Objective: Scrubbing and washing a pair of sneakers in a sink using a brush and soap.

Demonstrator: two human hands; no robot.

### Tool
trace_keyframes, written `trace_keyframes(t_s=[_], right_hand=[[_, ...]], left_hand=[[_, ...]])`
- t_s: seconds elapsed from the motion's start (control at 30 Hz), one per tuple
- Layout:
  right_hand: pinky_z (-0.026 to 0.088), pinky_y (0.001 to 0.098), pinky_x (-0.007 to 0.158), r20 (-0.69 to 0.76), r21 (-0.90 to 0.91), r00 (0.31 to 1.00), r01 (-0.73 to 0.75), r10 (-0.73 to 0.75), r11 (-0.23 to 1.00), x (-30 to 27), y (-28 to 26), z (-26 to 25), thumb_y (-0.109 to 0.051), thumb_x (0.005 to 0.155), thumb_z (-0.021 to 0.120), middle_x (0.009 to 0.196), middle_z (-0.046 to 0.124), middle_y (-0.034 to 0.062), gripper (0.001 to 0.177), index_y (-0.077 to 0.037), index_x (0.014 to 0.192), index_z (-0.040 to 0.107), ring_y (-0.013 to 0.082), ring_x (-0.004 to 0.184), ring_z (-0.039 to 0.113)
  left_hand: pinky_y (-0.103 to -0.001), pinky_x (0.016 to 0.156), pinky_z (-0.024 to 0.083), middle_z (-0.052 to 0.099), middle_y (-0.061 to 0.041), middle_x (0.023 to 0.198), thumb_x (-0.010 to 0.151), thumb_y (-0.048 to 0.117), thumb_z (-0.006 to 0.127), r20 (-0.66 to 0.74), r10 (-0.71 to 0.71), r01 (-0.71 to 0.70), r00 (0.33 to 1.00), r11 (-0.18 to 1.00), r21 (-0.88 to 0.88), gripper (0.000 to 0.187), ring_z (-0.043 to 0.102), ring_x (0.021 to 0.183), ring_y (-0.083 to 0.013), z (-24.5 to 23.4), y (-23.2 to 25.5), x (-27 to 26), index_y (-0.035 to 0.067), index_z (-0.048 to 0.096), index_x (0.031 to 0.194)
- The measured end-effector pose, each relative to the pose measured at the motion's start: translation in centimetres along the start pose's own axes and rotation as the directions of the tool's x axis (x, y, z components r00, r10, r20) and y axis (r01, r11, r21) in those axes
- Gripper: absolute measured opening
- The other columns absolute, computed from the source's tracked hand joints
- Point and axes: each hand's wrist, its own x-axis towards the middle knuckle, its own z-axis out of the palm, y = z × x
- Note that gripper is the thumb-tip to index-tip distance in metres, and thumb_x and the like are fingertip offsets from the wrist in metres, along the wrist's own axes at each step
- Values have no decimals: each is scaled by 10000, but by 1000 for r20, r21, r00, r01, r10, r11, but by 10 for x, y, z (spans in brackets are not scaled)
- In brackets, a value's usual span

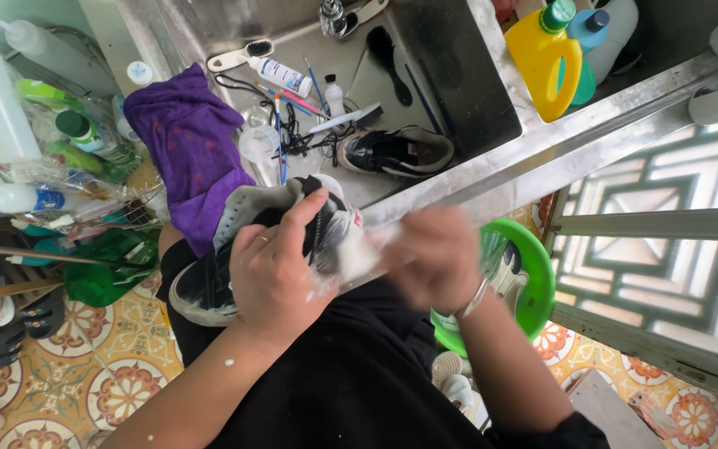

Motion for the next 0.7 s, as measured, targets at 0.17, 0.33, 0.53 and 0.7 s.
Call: trace_keyframes(t_s=[0.17, 0.33, 0.53, 0.7], right_hand=[[366, 371, 580, -10, -41, 999, 35, -35, 999, -4, 7, 3, -246, 765, 857, 774, 588, 40, 291, -169, 1038, 789, 239, 665, 559], [338, 393, 558, -2, -18, 1000, 30, -30, 999, 7, -12, 4, -205, 733, 845, 682, 516, 43, 260, -165, 987, 804, 239, 596, 513], [345, 392, 583, -39, -54, 999, -4, 2, 999, 2, -4, 7, -191, 751, 840, 736, 550, 48, 236, -174, 975, 767, 244, 635, 519], [367, 374, 582, -20, -58, 1000, -20, 19, 998, -5, 5, 12, -208, 765, 823, 744, 566, 42, 245, -170, 1004, 783, 229, 640, 547]], left_hand=[[-364, 813, 435, 722, -45, 945, 800, 180, 855, -57, 32, -34, 998, 999, -39, 680, 672, 783, -245, -3, -1, -1, 85, 540, 1397], [-372, 764, 431, 696, -17, 802, 716, 148, 840, 4, -27, 27, 1000, 1000, -16, 716, 653, 692, -240, -7, -5, 1, 72, 570, 1375], [-368, 785, 437, 687, -13, 808, 734, 205, 865, -21, 23, -24, 1000, 1000, -15, 721, 674, 730, -219, -11, -5, 2, 88, 559, 1376], [-366, 789, 424, 704, -26, 876, 739, 213, 878, -8, 29, -29, 1000, 1000, -8, 739, 677, 781, -225, -14, -9, -2, 86, 549, 1389]])
